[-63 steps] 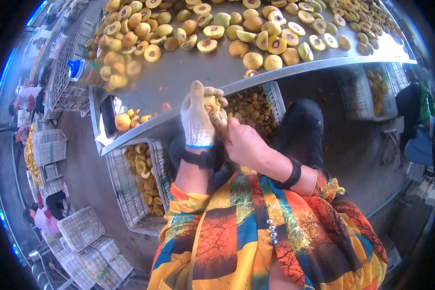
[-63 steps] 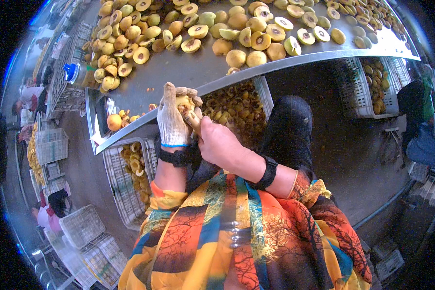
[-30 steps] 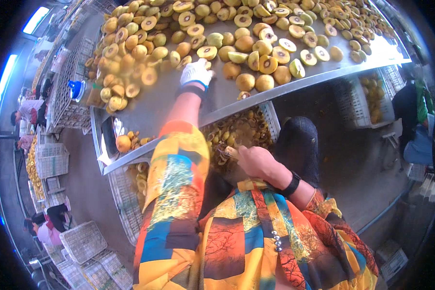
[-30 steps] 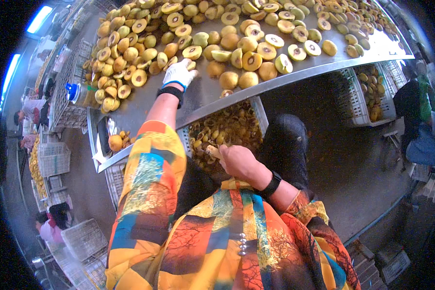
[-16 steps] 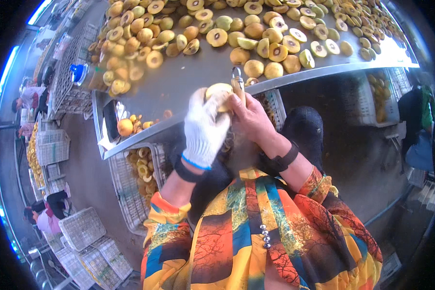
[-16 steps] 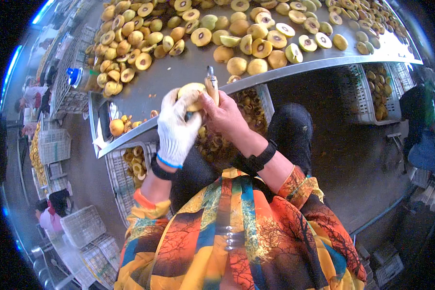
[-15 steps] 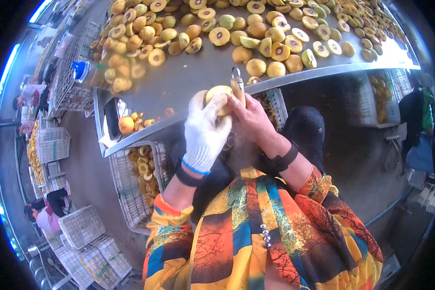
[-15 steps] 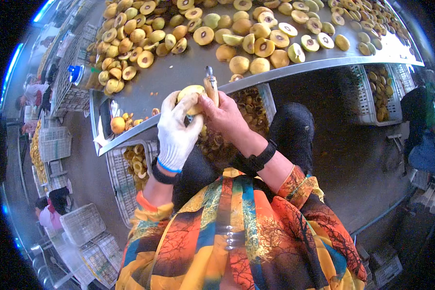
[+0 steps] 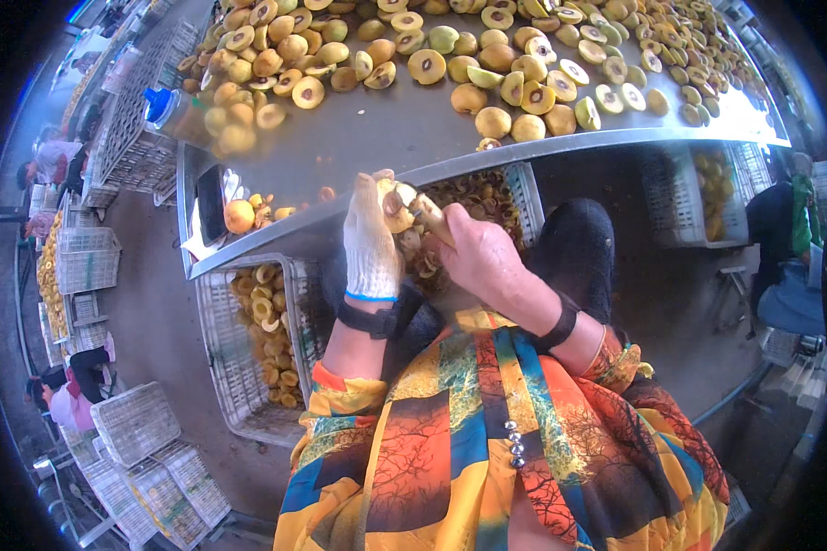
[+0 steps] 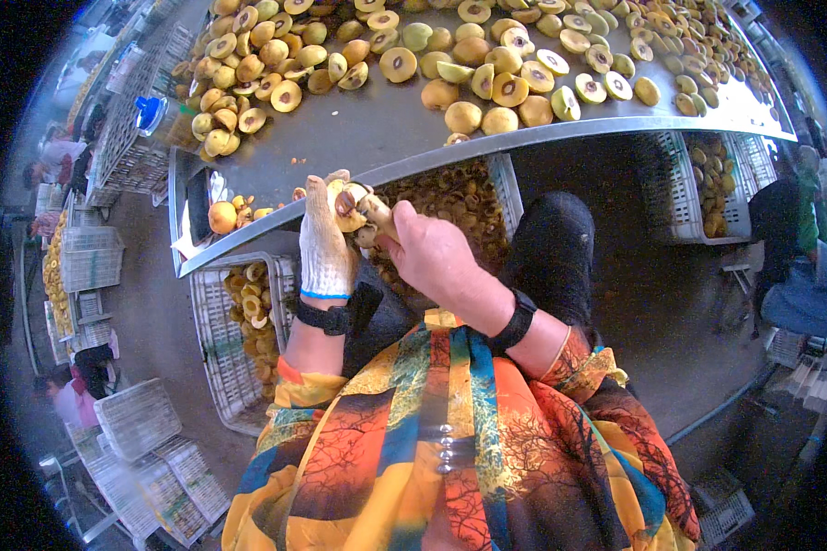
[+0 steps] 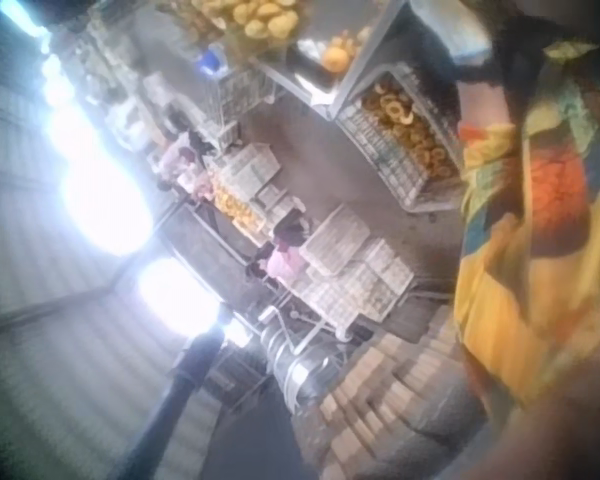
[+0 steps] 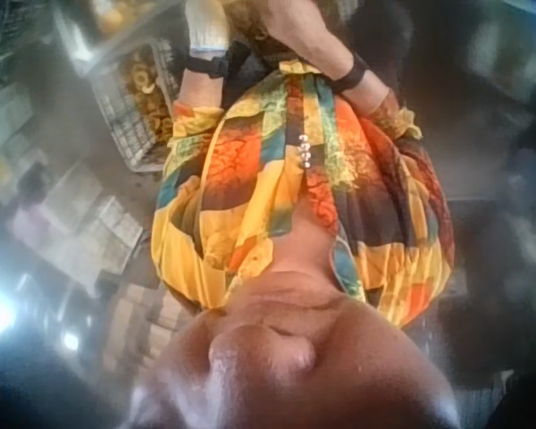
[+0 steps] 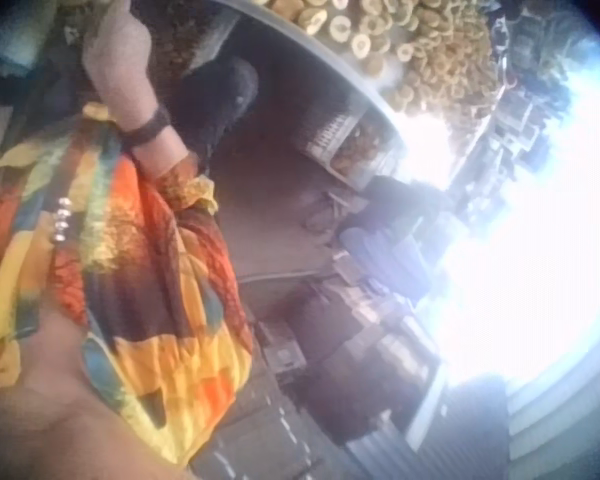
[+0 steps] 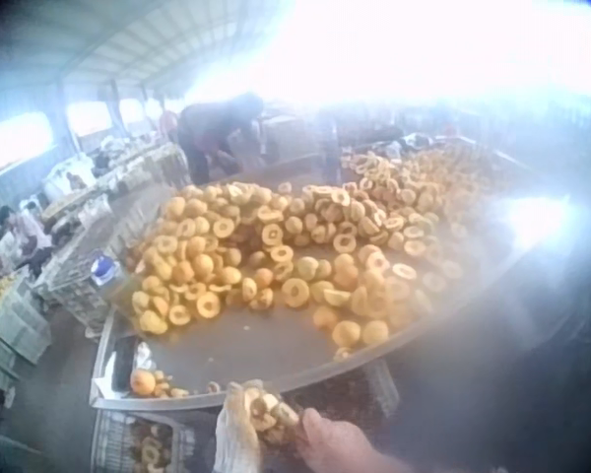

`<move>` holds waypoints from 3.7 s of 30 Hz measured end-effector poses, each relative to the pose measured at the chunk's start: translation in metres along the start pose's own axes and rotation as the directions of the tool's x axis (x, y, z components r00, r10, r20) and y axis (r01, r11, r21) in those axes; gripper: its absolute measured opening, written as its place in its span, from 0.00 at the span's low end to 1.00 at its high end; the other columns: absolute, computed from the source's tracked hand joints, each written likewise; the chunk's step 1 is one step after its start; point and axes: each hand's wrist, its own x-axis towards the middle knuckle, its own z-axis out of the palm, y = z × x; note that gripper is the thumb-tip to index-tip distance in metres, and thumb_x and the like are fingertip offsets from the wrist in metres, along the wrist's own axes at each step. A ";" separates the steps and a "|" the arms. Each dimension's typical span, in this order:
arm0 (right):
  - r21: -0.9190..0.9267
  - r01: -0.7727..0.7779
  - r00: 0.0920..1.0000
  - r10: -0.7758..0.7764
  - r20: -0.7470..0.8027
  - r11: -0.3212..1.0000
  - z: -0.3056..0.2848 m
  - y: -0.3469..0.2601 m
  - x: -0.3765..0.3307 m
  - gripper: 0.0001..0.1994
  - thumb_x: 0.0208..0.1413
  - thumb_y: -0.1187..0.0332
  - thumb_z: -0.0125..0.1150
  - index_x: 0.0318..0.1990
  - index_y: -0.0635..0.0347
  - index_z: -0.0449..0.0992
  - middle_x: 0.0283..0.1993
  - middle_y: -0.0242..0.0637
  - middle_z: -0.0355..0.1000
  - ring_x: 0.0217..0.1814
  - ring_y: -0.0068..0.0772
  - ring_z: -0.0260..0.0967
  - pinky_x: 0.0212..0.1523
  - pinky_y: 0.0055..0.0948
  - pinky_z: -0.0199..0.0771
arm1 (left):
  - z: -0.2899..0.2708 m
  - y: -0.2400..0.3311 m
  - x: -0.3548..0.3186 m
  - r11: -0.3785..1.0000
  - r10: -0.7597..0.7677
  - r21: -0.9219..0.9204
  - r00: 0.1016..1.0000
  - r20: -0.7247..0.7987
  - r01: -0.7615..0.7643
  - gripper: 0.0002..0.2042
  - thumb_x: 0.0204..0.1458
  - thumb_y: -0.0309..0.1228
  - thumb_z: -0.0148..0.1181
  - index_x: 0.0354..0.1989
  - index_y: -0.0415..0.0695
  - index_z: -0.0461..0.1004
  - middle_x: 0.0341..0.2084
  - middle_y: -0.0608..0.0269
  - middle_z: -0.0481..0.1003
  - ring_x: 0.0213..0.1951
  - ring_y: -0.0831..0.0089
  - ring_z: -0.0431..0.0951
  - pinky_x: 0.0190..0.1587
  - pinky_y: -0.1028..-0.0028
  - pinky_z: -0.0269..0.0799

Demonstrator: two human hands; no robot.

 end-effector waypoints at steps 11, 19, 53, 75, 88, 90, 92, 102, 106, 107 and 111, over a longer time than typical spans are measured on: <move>0.018 -0.066 0.981 0.062 0.185 0.998 0.010 -0.013 -0.012 0.12 0.51 0.69 0.53 0.34 0.68 0.59 0.21 0.56 0.68 0.27 0.60 0.68 0.29 0.48 0.67 | 0.008 0.001 -0.017 0.979 0.179 0.102 0.983 -0.027 -0.176 0.20 0.58 0.44 0.45 0.41 0.37 0.70 0.28 0.60 0.74 0.28 0.76 0.73 0.30 0.80 0.69; 0.072 -0.113 0.943 0.085 0.321 0.991 0.010 -0.011 -0.005 0.14 0.49 0.68 0.53 0.34 0.73 0.62 0.26 0.61 0.69 0.33 0.61 0.69 0.33 0.48 0.68 | -0.004 0.000 -0.006 0.998 0.027 0.061 1.000 0.009 -0.028 0.15 0.56 0.39 0.50 0.36 0.37 0.72 0.24 0.58 0.75 0.24 0.73 0.75 0.27 0.78 0.71; -0.261 0.164 0.906 -0.040 0.422 0.951 0.037 0.073 -0.026 0.09 0.44 0.70 0.53 0.34 0.62 0.69 0.25 0.42 0.72 0.28 0.40 0.72 0.27 0.34 0.71 | 0.078 0.023 0.068 -0.203 0.140 0.852 0.847 0.513 -0.482 0.17 0.51 0.42 0.51 0.47 0.49 0.71 0.41 0.54 0.74 0.45 0.57 0.73 0.47 0.64 0.68; 0.098 -0.061 0.994 0.052 0.091 0.993 -0.010 0.029 -0.005 0.13 0.46 0.71 0.55 0.38 0.65 0.61 0.23 0.57 0.68 0.29 0.61 0.67 0.29 0.49 0.67 | 0.011 0.019 0.020 0.995 -0.068 -0.059 0.970 0.232 0.084 0.26 0.56 0.55 0.40 0.45 0.42 0.66 0.36 0.53 0.74 0.34 0.66 0.77 0.28 0.71 0.74; -0.017 -0.127 0.989 0.128 0.080 0.992 0.011 -0.002 -0.018 0.12 0.43 0.78 0.52 0.35 0.67 0.58 0.22 0.54 0.69 0.28 0.58 0.69 0.29 0.48 0.69 | 0.028 -0.005 -0.007 0.976 0.211 0.053 0.976 0.051 -0.213 0.22 0.57 0.48 0.45 0.41 0.38 0.68 0.27 0.57 0.73 0.24 0.70 0.75 0.27 0.76 0.72; -0.016 -0.138 0.986 0.139 0.089 0.990 0.013 -0.005 -0.019 0.11 0.44 0.79 0.50 0.35 0.68 0.58 0.22 0.55 0.69 0.28 0.58 0.69 0.29 0.48 0.69 | 0.029 -0.007 -0.005 0.978 0.205 0.039 0.978 0.020 -0.206 0.21 0.57 0.48 0.46 0.40 0.38 0.68 0.26 0.57 0.73 0.23 0.70 0.75 0.25 0.77 0.71; -0.013 -0.117 0.990 0.118 0.080 0.993 0.010 -0.009 -0.017 0.10 0.44 0.79 0.49 0.34 0.68 0.58 0.22 0.56 0.69 0.28 0.58 0.69 0.29 0.48 0.69 | 0.034 -0.006 -0.005 0.980 0.175 -0.089 0.984 -0.045 -0.178 0.16 0.58 0.40 0.48 0.38 0.36 0.70 0.23 0.59 0.72 0.20 0.75 0.71 0.21 0.79 0.68; -0.013 -0.118 0.993 0.119 0.018 0.993 0.006 -0.016 -0.015 0.09 0.44 0.79 0.49 0.34 0.67 0.58 0.23 0.57 0.69 0.28 0.58 0.69 0.29 0.48 0.69 | 0.034 -0.020 0.001 0.959 0.267 -0.081 0.960 -0.082 -0.273 0.20 0.57 0.47 0.47 0.40 0.40 0.67 0.27 0.57 0.73 0.24 0.70 0.74 0.26 0.75 0.72; -0.008 -0.100 0.988 0.100 0.118 0.995 0.006 -0.019 -0.014 0.09 0.44 0.78 0.50 0.34 0.69 0.59 0.25 0.58 0.69 0.30 0.59 0.69 0.31 0.48 0.69 | 0.031 -0.003 -0.003 0.988 0.145 -0.042 0.988 -0.050 -0.147 0.17 0.57 0.44 0.48 0.37 0.39 0.68 0.24 0.56 0.73 0.22 0.69 0.74 0.25 0.75 0.71; 0.004 -0.094 0.984 0.092 0.150 0.996 0.006 -0.017 -0.014 0.09 0.44 0.78 0.50 0.34 0.70 0.59 0.25 0.59 0.69 0.30 0.59 0.69 0.31 0.48 0.69 | 0.027 0.002 -0.003 0.995 0.089 -0.031 0.996 -0.030 -0.090 0.16 0.57 0.43 0.48 0.36 0.39 0.68 0.23 0.56 0.73 0.21 0.69 0.74 0.24 0.75 0.71; 0.119 -0.109 0.962 0.075 0.264 0.987 0.002 -0.013 -0.015 0.12 0.44 0.74 0.52 0.35 0.71 0.61 0.26 0.60 0.69 0.33 0.61 0.68 0.33 0.47 0.68 | 0.009 0.010 0.007 0.988 -0.150 0.004 0.970 0.189 0.152 0.15 0.56 0.41 0.47 0.30 0.39 0.69 0.20 0.55 0.73 0.16 0.68 0.72 0.19 0.75 0.69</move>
